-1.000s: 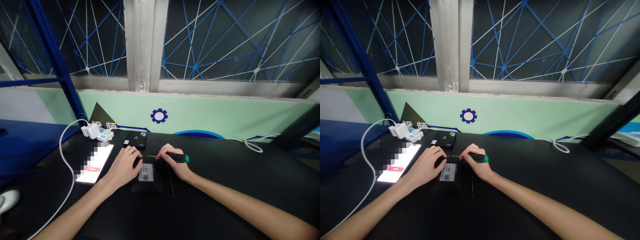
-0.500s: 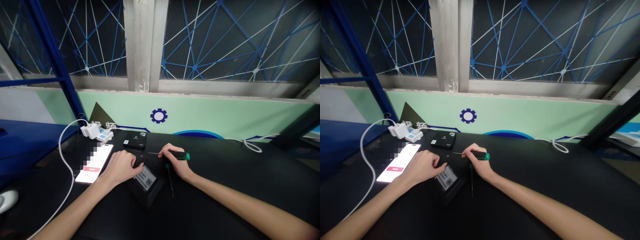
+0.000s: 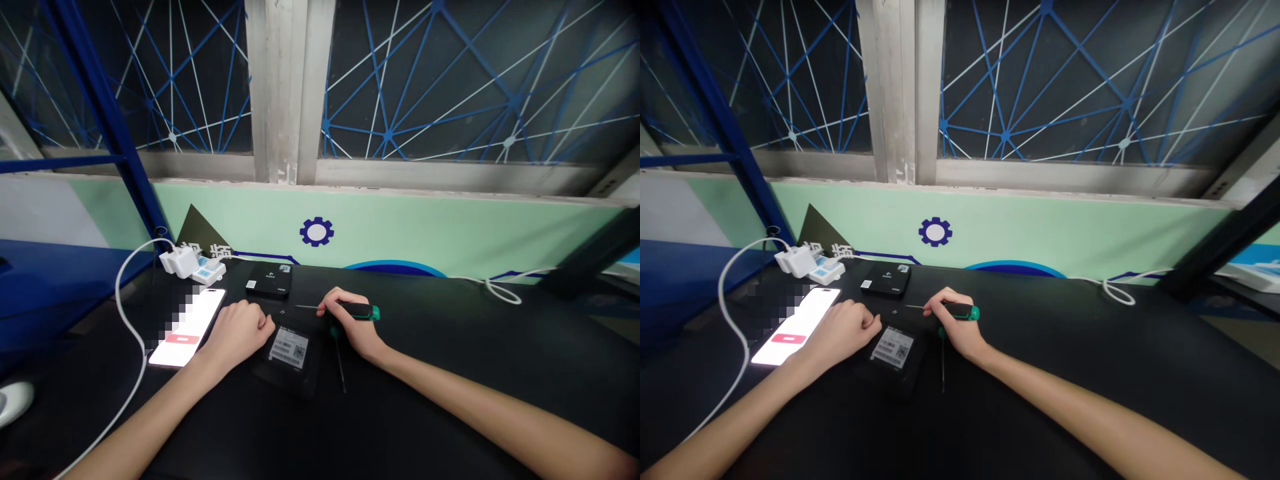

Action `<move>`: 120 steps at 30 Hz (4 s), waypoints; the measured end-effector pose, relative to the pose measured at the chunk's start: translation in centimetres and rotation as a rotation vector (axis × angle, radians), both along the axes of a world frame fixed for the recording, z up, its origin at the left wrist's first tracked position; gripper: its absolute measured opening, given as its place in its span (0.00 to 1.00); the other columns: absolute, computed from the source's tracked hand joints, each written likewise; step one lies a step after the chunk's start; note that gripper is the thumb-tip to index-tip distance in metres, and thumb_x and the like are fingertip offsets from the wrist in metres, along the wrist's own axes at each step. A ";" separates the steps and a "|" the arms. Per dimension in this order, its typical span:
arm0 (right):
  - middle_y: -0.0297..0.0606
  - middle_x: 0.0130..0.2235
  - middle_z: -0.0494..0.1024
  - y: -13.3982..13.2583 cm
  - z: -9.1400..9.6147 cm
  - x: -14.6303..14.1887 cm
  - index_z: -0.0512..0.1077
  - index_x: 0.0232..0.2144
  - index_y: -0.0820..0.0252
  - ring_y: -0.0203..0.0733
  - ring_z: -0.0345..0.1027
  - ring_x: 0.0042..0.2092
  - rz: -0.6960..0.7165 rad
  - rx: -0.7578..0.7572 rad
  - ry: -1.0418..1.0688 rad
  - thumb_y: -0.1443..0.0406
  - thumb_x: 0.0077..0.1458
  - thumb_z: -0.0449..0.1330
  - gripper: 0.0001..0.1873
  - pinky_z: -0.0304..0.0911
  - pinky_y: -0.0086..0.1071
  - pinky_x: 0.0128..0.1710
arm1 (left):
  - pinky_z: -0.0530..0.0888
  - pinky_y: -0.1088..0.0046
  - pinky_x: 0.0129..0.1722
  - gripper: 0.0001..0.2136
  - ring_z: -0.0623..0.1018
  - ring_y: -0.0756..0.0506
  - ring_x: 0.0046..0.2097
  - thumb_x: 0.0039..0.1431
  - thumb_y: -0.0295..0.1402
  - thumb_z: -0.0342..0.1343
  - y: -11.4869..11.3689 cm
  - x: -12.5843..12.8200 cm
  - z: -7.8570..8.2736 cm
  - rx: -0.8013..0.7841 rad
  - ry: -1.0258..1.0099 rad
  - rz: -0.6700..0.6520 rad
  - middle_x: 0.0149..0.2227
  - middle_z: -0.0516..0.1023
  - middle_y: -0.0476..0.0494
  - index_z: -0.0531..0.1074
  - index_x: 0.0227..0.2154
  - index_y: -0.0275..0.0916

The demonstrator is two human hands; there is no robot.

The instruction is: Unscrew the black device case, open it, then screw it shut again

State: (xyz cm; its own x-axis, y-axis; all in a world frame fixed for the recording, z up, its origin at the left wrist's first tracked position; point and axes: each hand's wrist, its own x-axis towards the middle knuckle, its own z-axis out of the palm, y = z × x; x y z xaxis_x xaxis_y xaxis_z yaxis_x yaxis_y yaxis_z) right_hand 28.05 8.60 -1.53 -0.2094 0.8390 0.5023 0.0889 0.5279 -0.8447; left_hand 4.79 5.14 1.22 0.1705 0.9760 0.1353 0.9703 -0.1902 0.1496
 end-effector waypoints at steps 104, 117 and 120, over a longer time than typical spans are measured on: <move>0.31 0.27 0.74 0.6 0.0 -1.1 0.75 0.36 0.59 0.34 0.68 0.26 0.200 -0.217 0.109 0.57 0.45 0.74 0.19 0.68 0.27 0.25 | 0.57 0.56 0.67 0.25 0.59 0.39 0.69 0.72 0.43 0.41 1.7 -1.2 -2.7 0.162 -0.051 -0.292 0.68 0.62 0.36 0.60 0.66 0.37; 0.38 0.26 0.81 0.2 -0.2 -1.1 0.66 0.21 0.59 0.41 0.76 0.27 0.144 -0.234 0.064 0.53 0.42 0.75 0.23 0.70 0.30 0.26 | 0.55 0.55 0.68 0.26 0.56 0.40 0.71 0.72 0.46 0.38 2.6 -1.5 -3.9 0.180 -0.021 -0.314 0.69 0.59 0.40 0.58 0.67 0.40; 0.36 0.24 0.79 0.3 -0.6 -1.1 0.67 0.21 0.59 0.40 0.75 0.27 0.138 -0.237 0.085 0.52 0.42 0.75 0.23 0.69 0.30 0.25 | 0.56 0.55 0.68 0.24 0.57 0.41 0.70 0.73 0.42 0.38 2.6 -1.6 -4.1 0.201 -0.017 -0.320 0.69 0.60 0.41 0.59 0.66 0.39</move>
State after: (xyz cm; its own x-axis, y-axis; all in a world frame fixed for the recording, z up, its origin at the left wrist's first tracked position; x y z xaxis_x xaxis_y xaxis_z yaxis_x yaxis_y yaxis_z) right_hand 26.99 8.87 -2.16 -0.2955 0.9013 0.3166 -0.0466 0.3174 -0.9471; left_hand 3.14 7.78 -2.83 0.4586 0.8276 0.3237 0.8547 -0.5104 0.0941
